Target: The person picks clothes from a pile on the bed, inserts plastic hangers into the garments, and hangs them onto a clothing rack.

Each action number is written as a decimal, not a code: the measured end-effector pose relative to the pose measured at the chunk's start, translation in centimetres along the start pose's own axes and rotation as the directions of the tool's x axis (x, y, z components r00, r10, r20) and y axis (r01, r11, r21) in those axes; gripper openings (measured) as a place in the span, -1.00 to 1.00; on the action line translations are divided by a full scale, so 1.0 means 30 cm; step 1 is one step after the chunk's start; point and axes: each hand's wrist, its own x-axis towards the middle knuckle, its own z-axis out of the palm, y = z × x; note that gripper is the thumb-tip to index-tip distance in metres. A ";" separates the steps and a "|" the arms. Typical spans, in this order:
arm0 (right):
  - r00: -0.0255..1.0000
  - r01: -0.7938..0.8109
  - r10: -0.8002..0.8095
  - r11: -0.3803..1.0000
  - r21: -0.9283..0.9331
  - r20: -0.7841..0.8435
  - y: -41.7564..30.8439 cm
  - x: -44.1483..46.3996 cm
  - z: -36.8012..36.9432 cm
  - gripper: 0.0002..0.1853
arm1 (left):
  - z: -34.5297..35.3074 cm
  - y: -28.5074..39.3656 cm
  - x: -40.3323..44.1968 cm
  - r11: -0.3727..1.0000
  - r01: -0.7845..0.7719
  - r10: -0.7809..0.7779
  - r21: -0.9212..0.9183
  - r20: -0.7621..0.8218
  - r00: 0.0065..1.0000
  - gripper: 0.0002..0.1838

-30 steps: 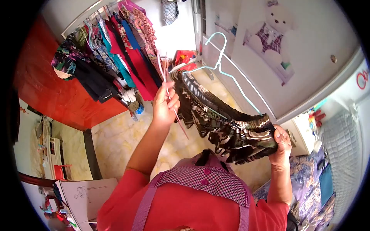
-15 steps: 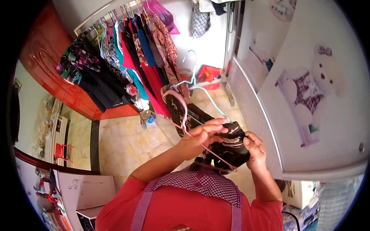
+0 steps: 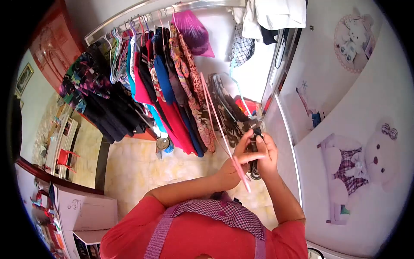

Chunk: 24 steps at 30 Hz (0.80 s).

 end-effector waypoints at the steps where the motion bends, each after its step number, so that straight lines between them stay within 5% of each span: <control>1: 1.000 0.000 -0.002 0.997 -0.079 -0.026 -0.008 0.051 0.026 -0.78 | -0.021 -0.027 0.027 0.997 -0.055 0.056 0.060 -0.024 0.998 -0.44; 4: 0.993 0.102 -0.108 0.988 -0.114 -0.047 -0.034 0.202 0.137 -0.80 | -0.109 -0.045 0.131 0.997 -0.065 0.060 -0.049 -0.102 0.993 -0.49; 7: 0.980 0.189 -0.196 0.958 -0.217 -0.014 -0.047 0.374 0.234 -0.79 | -0.233 -0.076 0.223 0.990 -0.114 0.126 0.079 -0.160 0.979 -0.41; 10: 0.781 0.605 -0.541 0.528 -0.596 0.314 -0.080 0.561 0.324 -0.77 | -0.376 -0.140 0.343 0.989 -0.132 0.144 0.064 -0.247 0.958 -0.38; 12: 0.855 0.515 -0.496 0.782 -0.350 0.151 -0.031 0.704 0.396 -0.76 | -0.484 -0.139 0.414 0.982 -0.088 0.132 0.165 -0.280 0.951 -0.41; 14: 0.914 0.402 -0.390 0.839 -0.366 0.110 -0.012 0.809 0.454 -0.81 | -0.580 -0.116 0.462 0.994 -0.069 0.093 0.091 -0.291 0.952 -0.40; 18: 0.817 0.560 -0.534 0.643 -0.522 0.217 0.037 0.992 0.577 -0.78 | -0.702 -0.125 0.512 0.986 -0.042 -0.031 -0.162 -0.420 0.907 -0.30; 24: 0.897 0.433 -0.413 0.753 -0.496 0.157 0.095 1.072 0.679 -0.74 | -0.824 -0.192 0.531 0.964 -0.012 -0.113 -0.267 -0.445 0.888 -0.32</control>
